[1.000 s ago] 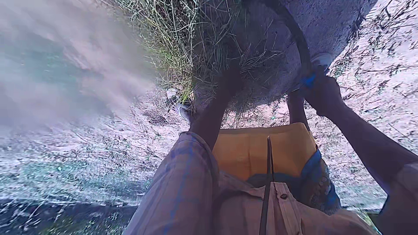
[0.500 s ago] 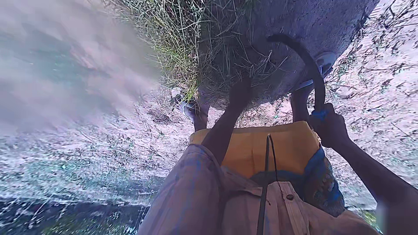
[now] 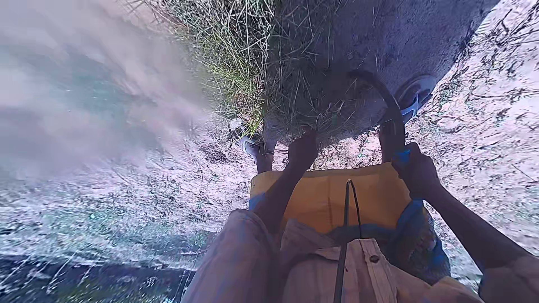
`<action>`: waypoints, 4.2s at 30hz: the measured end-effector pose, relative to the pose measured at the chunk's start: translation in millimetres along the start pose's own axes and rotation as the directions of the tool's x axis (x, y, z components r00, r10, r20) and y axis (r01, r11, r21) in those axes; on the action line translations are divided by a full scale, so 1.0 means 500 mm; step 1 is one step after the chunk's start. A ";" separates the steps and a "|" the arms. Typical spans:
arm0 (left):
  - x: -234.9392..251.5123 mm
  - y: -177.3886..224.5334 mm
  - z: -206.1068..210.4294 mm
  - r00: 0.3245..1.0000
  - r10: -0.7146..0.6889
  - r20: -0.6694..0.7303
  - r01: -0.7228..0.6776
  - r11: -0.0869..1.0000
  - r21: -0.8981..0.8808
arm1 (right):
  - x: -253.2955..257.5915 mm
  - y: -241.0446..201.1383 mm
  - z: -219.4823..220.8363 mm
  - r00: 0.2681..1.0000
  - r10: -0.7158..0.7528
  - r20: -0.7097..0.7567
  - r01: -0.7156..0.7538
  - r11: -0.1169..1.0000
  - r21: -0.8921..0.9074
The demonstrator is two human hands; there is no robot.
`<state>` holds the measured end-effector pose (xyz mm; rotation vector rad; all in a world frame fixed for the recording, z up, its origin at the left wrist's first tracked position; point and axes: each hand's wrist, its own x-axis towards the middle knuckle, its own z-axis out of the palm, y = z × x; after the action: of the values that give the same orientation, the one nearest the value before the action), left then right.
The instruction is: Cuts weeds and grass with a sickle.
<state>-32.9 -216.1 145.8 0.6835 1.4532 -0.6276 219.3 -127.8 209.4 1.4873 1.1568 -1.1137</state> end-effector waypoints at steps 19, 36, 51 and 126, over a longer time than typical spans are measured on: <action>0.273 0.323 0.001 0.806 0.157 -0.571 -0.201 0.980 -0.013 | 0.056 -0.071 0.117 0.915 0.079 -0.396 0.310 0.491 0.814; 0.156 0.184 -0.084 0.988 0.027 -0.155 -0.015 0.997 0.081 | 0.038 -0.023 0.035 0.972 -0.104 -0.210 0.177 0.911 0.373; 0.009 -0.137 0.145 0.984 -0.100 0.150 0.075 0.984 0.163 | -0.109 0.022 0.092 0.993 0.055 -0.104 -0.024 0.960 0.278; 0.289 0.299 -0.422 0.944 0.142 -0.299 -0.015 0.920 0.391 | 0.199 -0.224 -0.146 0.978 -0.094 -0.188 0.188 0.788 0.586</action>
<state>-58.2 44.3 7.4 1.1948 1.6072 -0.7736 132.5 -25.6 110.0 2.0242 1.0754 -1.6010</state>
